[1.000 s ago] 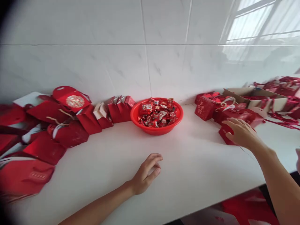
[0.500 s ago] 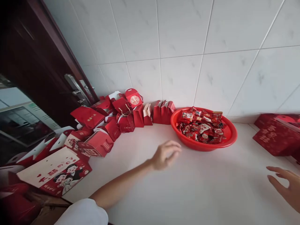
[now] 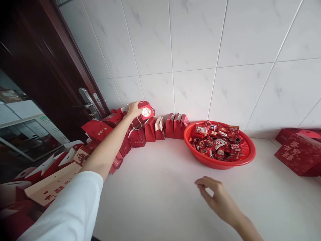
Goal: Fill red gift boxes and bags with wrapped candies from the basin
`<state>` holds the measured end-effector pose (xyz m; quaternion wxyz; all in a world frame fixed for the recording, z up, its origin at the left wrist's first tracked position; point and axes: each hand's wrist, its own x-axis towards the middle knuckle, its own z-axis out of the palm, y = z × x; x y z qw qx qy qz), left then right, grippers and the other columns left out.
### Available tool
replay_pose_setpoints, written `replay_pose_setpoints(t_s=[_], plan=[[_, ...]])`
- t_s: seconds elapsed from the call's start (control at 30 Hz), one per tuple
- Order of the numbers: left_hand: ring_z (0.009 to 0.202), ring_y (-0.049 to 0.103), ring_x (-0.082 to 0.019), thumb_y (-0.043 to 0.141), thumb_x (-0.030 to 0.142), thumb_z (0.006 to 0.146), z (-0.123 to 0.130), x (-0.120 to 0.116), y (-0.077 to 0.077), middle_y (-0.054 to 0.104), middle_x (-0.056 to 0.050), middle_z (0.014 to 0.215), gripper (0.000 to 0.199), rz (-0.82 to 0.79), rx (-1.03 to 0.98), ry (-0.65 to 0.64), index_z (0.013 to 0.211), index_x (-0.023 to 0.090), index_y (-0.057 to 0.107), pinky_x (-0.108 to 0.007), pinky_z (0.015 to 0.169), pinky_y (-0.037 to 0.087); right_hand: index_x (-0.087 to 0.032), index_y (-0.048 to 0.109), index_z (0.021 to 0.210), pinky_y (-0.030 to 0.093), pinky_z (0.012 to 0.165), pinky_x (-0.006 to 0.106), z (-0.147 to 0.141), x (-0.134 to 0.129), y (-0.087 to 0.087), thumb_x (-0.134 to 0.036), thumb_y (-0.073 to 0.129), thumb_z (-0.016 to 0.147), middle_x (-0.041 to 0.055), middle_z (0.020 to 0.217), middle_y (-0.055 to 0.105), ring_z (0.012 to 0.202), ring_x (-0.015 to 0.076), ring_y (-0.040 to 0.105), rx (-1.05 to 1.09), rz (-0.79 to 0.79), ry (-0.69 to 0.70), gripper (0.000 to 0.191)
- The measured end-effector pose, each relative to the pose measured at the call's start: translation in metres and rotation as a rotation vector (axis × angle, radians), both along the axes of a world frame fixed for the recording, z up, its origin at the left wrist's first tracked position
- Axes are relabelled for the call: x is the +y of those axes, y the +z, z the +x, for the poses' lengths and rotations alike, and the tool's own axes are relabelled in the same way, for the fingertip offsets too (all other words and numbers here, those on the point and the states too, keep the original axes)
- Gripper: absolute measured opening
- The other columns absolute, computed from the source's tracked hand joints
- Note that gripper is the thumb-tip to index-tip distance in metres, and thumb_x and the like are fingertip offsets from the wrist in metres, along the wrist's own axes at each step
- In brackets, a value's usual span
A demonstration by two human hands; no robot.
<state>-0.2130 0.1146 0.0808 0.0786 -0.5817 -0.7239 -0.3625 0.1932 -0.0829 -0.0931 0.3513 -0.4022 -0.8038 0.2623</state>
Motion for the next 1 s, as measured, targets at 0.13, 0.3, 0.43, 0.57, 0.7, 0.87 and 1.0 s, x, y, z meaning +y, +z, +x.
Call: replay_pose_setpoints(t_s=[0.13,0.3,0.43,0.57,0.7,0.87,1.0], plan=[[0.132,0.050,-0.036,0.069,0.007,0.071,0.002,0.012,0.002,0.056,-0.025,0.140,0.063,-0.068,-0.017,0.088,0.132,0.005,0.056,-0.042,0.108,0.040,-0.024,0.072,0.089,0.060,0.069,0.035,-0.019,-0.011,-0.024,-0.036,0.044,0.098,0.0061,0.085,0.075,0.074,0.0218,0.072,-0.074,-0.093,0.130,0.031],[0.119,0.062,-0.037,0.071,0.005,0.067,0.003,0.017,0.011,0.068,-0.022,0.125,0.051,-0.116,-0.050,0.098,0.118,0.010,0.067,-0.041,0.097,0.048,-0.023,0.071,0.089,0.058,0.072,0.036,-0.016,-0.016,-0.036,-0.036,0.043,0.098,0.0064,0.087,0.075,0.077,0.0225,0.071,-0.061,-0.200,0.131,0.032],[0.108,0.068,-0.028,0.066,0.007,0.072,0.013,0.014,0.026,0.075,-0.013,0.111,0.032,-0.075,-0.038,0.012,0.102,0.013,0.074,-0.033,0.093,0.050,-0.023,0.071,0.088,0.058,0.071,0.035,-0.015,-0.014,-0.037,-0.037,0.044,0.097,0.0061,0.085,0.075,0.075,0.0222,0.071,-0.046,-0.214,0.108,0.032],[0.101,0.068,-0.021,0.064,0.015,0.079,0.035,-0.002,0.045,0.077,-0.009,0.104,0.024,0.137,-0.072,-0.180,0.099,0.010,0.075,-0.029,0.093,0.051,-0.023,0.071,0.089,0.057,0.073,0.035,-0.016,-0.014,-0.039,-0.037,0.045,0.096,0.0065,0.087,0.075,0.077,0.0225,0.071,-0.017,-0.223,0.093,0.030],[0.091,0.070,-0.022,0.074,0.027,0.074,0.063,-0.045,0.049,0.077,-0.007,0.090,0.018,0.233,-0.203,-0.651,0.083,0.012,0.076,-0.034,0.088,0.055,-0.022,0.071,0.090,0.055,0.070,0.033,-0.014,-0.012,-0.038,-0.043,0.049,0.095,0.0072,0.084,0.073,0.075,0.0218,0.069,0.069,-0.284,0.057,0.031],[0.091,0.073,-0.020,0.072,0.023,0.083,0.116,-0.119,0.010,0.079,-0.005,0.094,0.007,0.254,-0.054,-1.145,0.078,0.018,0.074,-0.037,0.092,0.056,-0.019,0.071,0.099,0.053,0.064,0.033,-0.007,-0.004,-0.029,-0.059,0.053,0.092,0.0071,0.083,0.071,0.062,0.0179,0.064,0.304,-0.380,-0.050,0.044],[0.103,0.072,-0.018,0.061,0.012,0.091,0.161,-0.162,-0.051,0.079,-0.005,0.101,0.012,0.305,0.253,-1.376,0.093,0.019,0.071,-0.046,0.116,0.041,-0.019,0.070,0.097,0.052,0.066,0.034,0.000,0.002,-0.017,-0.063,0.057,0.089,0.0061,0.082,0.070,0.059,0.0164,0.061,0.520,-0.388,-0.198,0.046]])
